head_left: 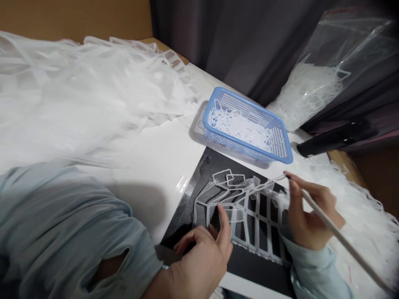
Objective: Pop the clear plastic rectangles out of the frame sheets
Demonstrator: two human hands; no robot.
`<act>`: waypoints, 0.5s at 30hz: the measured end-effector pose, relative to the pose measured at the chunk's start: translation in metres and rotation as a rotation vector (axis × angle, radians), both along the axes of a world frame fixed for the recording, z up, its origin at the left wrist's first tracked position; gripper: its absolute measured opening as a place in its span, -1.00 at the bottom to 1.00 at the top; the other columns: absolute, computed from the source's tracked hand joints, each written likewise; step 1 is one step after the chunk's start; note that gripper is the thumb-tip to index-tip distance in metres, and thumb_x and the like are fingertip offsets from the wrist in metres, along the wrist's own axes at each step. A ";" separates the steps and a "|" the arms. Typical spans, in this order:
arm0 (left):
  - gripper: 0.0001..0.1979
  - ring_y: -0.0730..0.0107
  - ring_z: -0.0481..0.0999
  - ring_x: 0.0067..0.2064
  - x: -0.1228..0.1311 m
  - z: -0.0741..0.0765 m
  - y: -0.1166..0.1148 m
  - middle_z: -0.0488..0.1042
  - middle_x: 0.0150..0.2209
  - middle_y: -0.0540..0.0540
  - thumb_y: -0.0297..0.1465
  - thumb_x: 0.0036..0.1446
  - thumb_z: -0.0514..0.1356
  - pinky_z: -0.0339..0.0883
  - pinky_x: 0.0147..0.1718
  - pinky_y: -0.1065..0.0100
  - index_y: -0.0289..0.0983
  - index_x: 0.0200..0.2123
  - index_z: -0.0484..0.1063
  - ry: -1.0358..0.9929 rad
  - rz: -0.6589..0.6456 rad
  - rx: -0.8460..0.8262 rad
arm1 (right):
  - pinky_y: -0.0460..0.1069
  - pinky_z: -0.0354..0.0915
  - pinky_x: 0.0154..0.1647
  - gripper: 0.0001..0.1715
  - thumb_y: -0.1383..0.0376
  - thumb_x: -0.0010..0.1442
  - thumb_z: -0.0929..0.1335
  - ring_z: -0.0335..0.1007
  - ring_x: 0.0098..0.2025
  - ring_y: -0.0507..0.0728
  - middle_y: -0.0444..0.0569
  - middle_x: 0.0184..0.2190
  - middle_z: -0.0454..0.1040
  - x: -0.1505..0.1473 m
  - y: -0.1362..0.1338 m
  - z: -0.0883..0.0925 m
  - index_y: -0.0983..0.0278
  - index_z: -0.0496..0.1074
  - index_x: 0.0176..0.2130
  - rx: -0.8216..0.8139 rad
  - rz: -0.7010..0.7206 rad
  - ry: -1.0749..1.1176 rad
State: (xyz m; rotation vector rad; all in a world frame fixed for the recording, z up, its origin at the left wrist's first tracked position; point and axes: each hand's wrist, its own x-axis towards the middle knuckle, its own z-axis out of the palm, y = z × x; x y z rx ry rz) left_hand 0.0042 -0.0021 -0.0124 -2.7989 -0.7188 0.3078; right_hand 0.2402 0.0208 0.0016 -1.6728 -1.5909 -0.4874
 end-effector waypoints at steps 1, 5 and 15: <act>-0.60 0.47 0.39 -0.61 0.000 -0.001 0.001 0.17 0.28 -0.55 -0.37 0.21 0.14 0.28 -0.75 0.31 -0.28 0.11 0.39 0.005 -0.011 0.002 | 0.18 0.35 -0.10 -0.85 0.35 0.26 0.41 0.56 -0.18 0.27 0.05 -0.18 0.62 0.001 0.000 0.000 0.25 0.53 -0.12 0.028 -0.024 0.026; -0.63 0.49 0.37 -0.64 -0.001 -0.003 0.002 0.19 0.27 -0.56 -0.34 0.27 0.06 0.27 -0.76 0.30 -0.26 0.11 0.40 0.010 -0.026 0.010 | 0.21 0.38 -0.10 -0.82 0.37 0.23 0.43 0.57 -0.17 0.30 0.07 -0.18 0.63 0.007 0.001 0.001 0.27 0.54 -0.12 0.068 -0.021 0.093; -0.68 0.48 0.35 -0.66 -0.002 -0.001 0.003 0.22 0.26 -0.57 -0.28 0.30 0.05 0.23 -0.76 0.30 -0.32 -0.05 0.48 -0.026 -0.044 0.031 | 0.08 0.44 -0.27 -0.90 0.31 0.23 0.43 0.59 -0.29 0.22 0.05 -0.31 0.63 0.010 0.006 0.006 0.32 0.54 -0.26 0.077 -0.017 0.135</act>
